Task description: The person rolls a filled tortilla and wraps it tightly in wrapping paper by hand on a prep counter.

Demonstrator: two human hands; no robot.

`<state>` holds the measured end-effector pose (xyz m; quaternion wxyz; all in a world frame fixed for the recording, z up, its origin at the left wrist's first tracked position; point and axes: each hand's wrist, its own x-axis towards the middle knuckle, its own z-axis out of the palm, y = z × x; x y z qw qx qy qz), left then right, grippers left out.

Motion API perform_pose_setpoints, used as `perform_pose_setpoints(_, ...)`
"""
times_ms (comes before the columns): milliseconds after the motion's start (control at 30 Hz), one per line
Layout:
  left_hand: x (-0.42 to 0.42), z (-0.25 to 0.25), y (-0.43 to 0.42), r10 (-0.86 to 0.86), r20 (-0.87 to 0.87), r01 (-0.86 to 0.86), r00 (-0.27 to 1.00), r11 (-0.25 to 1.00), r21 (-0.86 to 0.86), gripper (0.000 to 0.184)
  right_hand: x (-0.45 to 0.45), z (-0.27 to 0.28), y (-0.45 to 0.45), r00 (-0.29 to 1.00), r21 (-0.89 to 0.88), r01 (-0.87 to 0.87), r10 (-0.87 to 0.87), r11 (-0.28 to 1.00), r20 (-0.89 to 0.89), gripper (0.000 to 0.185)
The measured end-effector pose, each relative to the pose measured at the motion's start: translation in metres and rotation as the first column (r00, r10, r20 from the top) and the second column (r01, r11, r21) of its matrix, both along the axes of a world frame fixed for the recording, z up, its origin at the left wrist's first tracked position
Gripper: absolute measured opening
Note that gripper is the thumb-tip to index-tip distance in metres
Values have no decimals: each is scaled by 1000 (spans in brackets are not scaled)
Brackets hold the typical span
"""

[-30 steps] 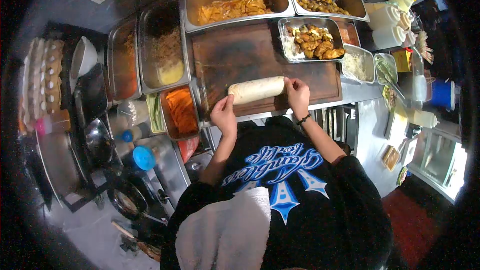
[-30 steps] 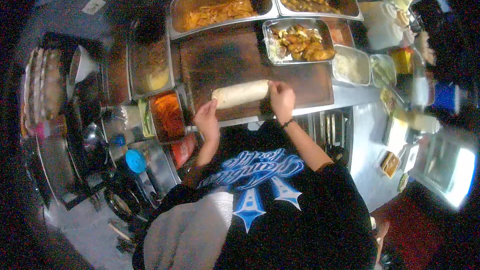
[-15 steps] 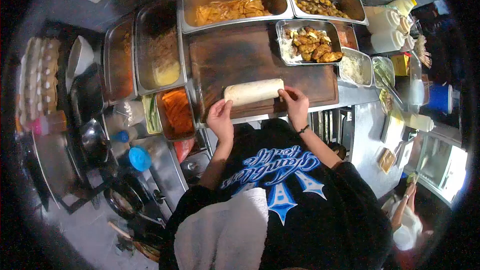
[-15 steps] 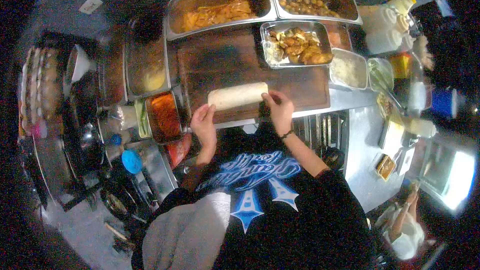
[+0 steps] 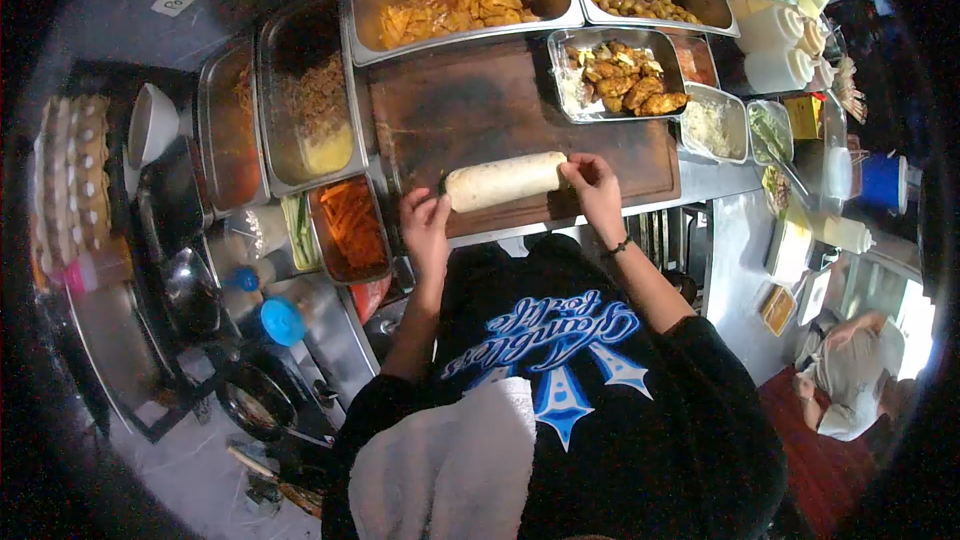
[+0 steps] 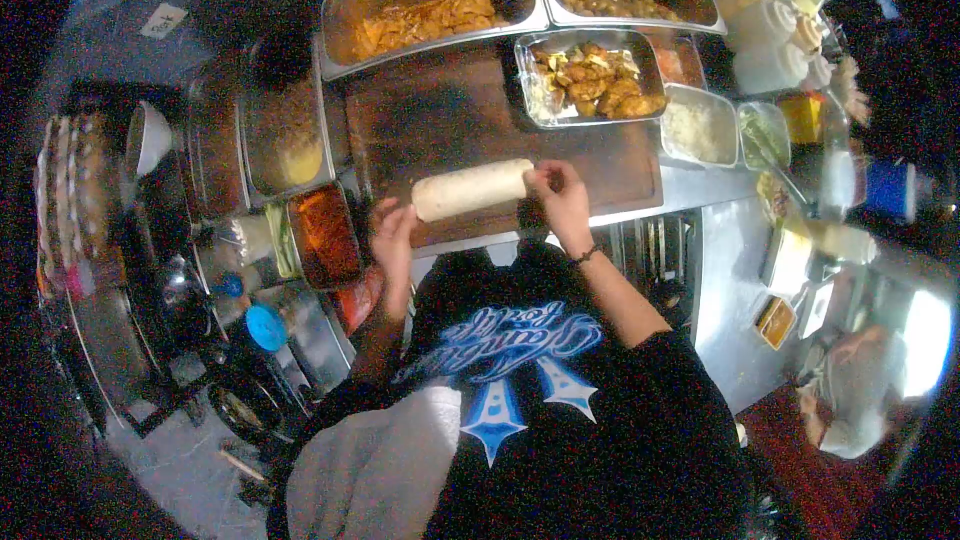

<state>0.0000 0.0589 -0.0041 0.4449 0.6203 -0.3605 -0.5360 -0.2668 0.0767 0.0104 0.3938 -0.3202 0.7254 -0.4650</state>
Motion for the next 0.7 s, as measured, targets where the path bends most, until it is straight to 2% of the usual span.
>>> perform_pose_setpoints(33,-2,0,-6,44,63,-39,997,997,-72,34,0,11,-5,986,0,4,-4,1000,-167,32)
perform_pose_setpoints(67,-4,-1,-12,90,125,-72,988,987,-144,31,1,21,-11,986,5,4,-3,1000,-165,32)
perform_pose_setpoints(100,-9,8,-20,44,109,-38,993,997,-63,26,3,29,-17,981,73,-7,21,997,-191,32)
perform_pose_setpoints(133,-10,5,-22,44,110,-38,993,998,-56,26,5,31,-20,975,139,-16,46,990,-218,32)
perform_pose_setpoints(200,-13,1,-26,-9,163,10,987,1000,-5,31,9,28,-20,972,118,-21,49,993,-232,32)
perform_pose_setpoints(367,-18,3,-24,0,216,8,976,999,-37,31,12,14,-16,948,95,41,-8,995,-317,29)
perform_pose_setpoints(433,-25,11,-25,16,200,-8,980,999,-44,30,14,12,-15,953,109,68,-32,992,-300,29)
perform_pose_setpoints(533,-30,14,-22,78,140,-87,987,994,62,30,14,0,-13,964,118,101,-68,988,-259,29)
perform_pose_setpoints(600,-33,10,-21,199,-12,-197,980,976,94,32,11,-4,-14,969,113,114,-85,987,-234,29)
perform_pose_setpoints(633,-30,8,-21,195,-10,-193,981,977,94,32,8,-3,-13,980,161,82,-50,984,-193,31)
perform_pose_setpoints(700,-22,7,-22,39,21,-40,999,998,52,36,5,3,-12,988,204,54,-23,977,-151,33)
